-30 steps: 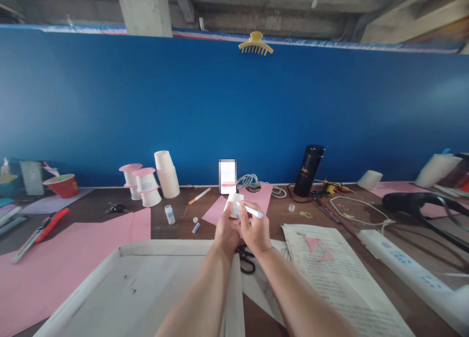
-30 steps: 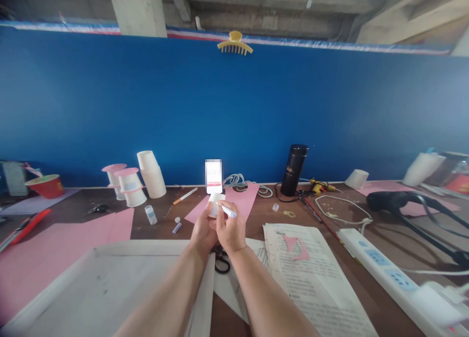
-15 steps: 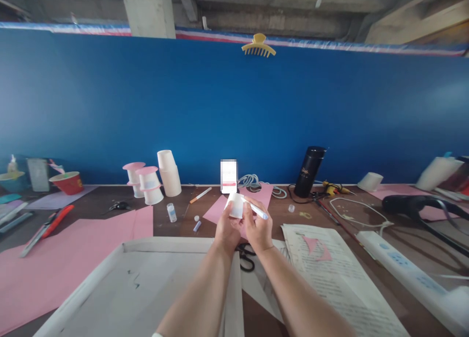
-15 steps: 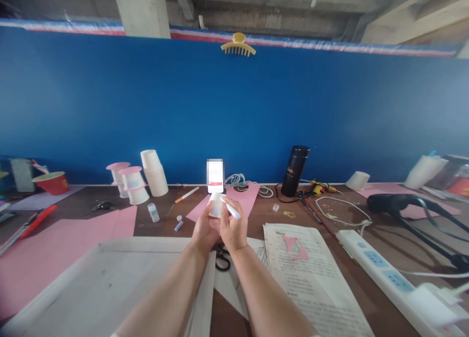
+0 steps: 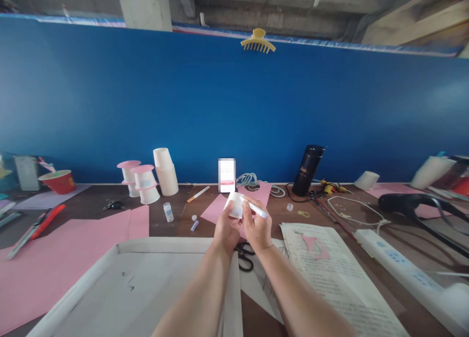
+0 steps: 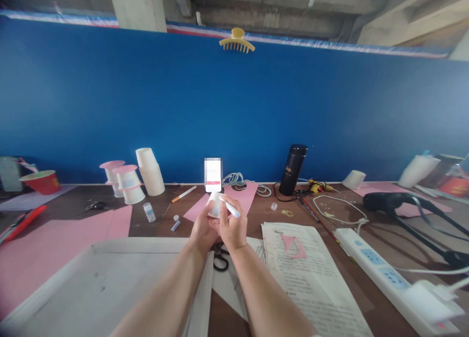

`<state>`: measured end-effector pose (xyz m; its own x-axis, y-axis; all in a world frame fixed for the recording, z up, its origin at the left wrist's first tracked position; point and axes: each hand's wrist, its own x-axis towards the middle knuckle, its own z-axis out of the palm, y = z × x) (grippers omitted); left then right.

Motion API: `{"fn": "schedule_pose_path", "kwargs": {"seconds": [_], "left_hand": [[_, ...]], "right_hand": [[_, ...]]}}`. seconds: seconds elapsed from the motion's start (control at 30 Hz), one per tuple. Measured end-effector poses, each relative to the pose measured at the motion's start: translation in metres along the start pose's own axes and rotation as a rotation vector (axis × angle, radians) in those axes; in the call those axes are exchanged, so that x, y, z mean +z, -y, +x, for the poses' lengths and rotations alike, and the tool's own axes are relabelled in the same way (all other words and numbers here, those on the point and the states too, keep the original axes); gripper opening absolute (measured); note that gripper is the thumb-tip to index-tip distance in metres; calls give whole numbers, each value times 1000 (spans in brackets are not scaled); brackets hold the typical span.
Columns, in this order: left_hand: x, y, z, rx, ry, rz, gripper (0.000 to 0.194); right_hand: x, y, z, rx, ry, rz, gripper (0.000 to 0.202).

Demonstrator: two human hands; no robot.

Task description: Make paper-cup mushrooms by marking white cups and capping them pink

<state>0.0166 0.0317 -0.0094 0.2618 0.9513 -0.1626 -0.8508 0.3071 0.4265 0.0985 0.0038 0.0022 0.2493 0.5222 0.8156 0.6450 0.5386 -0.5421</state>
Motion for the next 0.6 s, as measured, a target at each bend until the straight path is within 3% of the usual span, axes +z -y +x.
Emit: {"fn": "schedule_pose_path", "kwargs": {"seconds": [0.6], "left_hand": [[-1,0,0,-15,-4,35,31]], "right_hand": [[-1,0,1,22,12,-7,27]]}}
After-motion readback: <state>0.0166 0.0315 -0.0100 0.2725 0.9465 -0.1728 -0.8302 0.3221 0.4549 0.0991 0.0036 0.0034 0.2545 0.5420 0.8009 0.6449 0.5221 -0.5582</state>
